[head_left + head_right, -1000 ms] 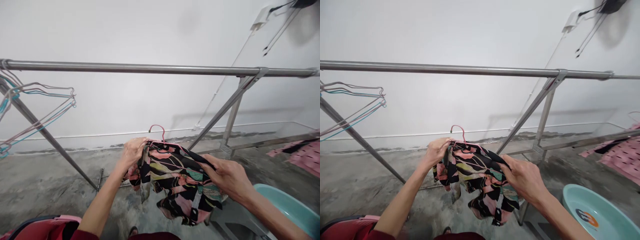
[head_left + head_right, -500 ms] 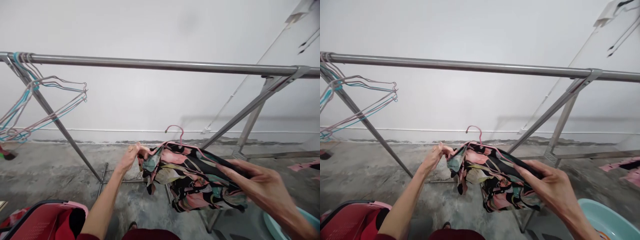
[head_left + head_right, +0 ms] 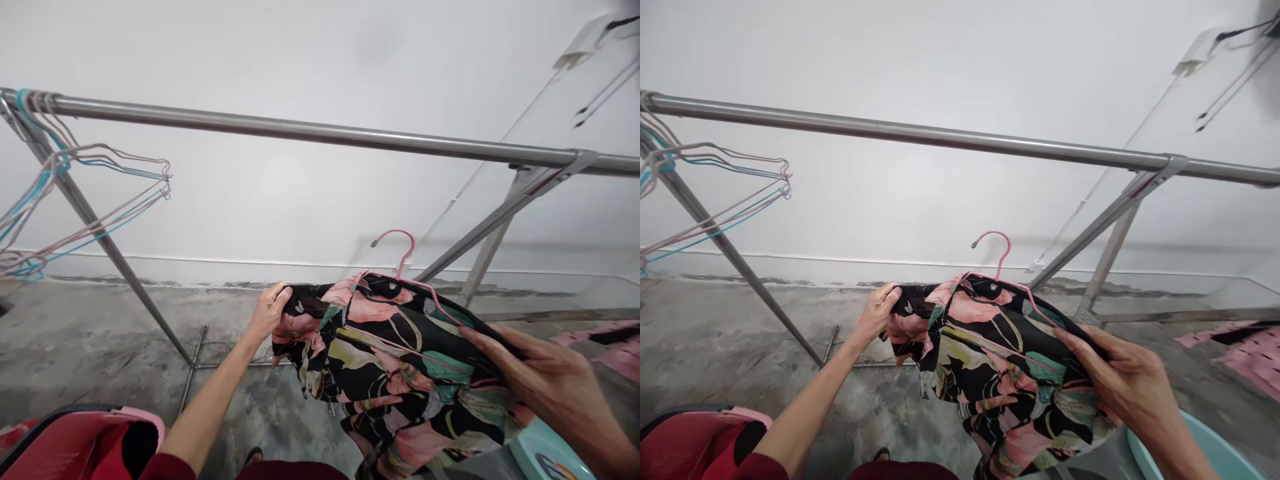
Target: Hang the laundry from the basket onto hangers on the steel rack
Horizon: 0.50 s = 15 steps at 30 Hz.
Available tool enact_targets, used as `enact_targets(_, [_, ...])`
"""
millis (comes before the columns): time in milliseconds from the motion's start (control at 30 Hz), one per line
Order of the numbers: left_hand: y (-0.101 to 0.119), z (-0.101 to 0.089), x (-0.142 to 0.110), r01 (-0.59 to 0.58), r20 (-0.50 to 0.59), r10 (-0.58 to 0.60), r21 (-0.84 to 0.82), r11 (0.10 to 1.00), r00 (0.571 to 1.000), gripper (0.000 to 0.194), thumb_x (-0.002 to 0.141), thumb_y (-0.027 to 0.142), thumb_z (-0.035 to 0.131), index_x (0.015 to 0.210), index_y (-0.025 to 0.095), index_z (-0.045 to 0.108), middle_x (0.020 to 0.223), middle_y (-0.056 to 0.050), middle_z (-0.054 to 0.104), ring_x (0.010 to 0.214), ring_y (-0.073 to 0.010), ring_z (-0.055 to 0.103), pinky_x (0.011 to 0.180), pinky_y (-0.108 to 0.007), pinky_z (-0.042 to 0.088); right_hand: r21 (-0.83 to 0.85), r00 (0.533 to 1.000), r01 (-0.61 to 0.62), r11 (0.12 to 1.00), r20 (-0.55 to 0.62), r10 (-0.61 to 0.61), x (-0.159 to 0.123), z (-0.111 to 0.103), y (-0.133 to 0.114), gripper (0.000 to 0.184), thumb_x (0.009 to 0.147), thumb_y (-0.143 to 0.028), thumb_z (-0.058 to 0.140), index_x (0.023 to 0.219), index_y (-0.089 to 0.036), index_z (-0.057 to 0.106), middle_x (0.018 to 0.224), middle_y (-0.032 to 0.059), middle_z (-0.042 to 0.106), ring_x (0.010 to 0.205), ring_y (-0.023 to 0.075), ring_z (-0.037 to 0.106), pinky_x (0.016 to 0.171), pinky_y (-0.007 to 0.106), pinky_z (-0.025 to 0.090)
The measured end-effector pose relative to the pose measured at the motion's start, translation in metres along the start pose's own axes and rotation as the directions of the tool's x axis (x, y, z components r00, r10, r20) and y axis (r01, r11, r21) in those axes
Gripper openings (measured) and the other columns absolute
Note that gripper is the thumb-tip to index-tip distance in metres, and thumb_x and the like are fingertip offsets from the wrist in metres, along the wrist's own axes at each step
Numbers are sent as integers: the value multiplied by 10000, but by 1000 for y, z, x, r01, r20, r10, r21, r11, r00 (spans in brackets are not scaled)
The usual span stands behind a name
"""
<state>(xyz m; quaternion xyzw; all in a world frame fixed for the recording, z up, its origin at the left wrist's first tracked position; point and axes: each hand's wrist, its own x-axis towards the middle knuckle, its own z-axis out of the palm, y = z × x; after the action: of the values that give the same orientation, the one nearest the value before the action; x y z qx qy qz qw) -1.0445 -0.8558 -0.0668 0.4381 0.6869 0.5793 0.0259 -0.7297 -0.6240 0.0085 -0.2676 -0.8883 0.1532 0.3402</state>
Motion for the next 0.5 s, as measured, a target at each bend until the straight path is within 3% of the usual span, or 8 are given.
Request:
enact_targets(133, [2, 10, -5, -15, -42, 16, 20, 1000, 999, 321, 969, 391, 356, 714, 196, 371, 642, 38, 338, 609, -108, 334, 600, -247, 279, -41, 1000, 27, 999, 6, -27, 3, 8, -8, 461, 835, -565, 515, 855, -175, 761, 555, 3, 595, 479, 161, 574, 423, 215, 410])
enact_targets(300, [11, 13, -7, -80, -18, 81, 17, 997, 997, 333, 947, 411, 365, 699, 193, 405, 620, 39, 341, 575, -105, 328, 585, -257, 264, -63, 994, 80, 995, -71, -84, 8, 17, -36, 465, 836, -545, 436, 568, -190, 572, 403, -14, 420, 315, 128, 402, 369, 241, 311])
enact_targets(367, [12, 8, -8, -83, -49, 83, 0, 997, 995, 354, 956, 420, 340, 693, 192, 403, 629, 35, 335, 584, -105, 325, 582, -253, 271, -51, 997, -11, 999, -82, 7, 9, 16, -44, 455, 807, -568, 439, 540, -206, 509, 405, -19, 398, 288, 132, 392, 354, 255, 302])
enact_targets(500, [13, -5, -8, -62, -130, 58, -25, 998, 990, 388, 960, 440, 363, 666, 187, 378, 633, 36, 297, 593, -100, 294, 576, -250, 264, -37, 962, -244, 969, -136, 237, 9, 9, -50, 493, 733, -664, 429, 631, -205, 576, 412, -20, 418, 270, 191, 471, 317, 290, 310])
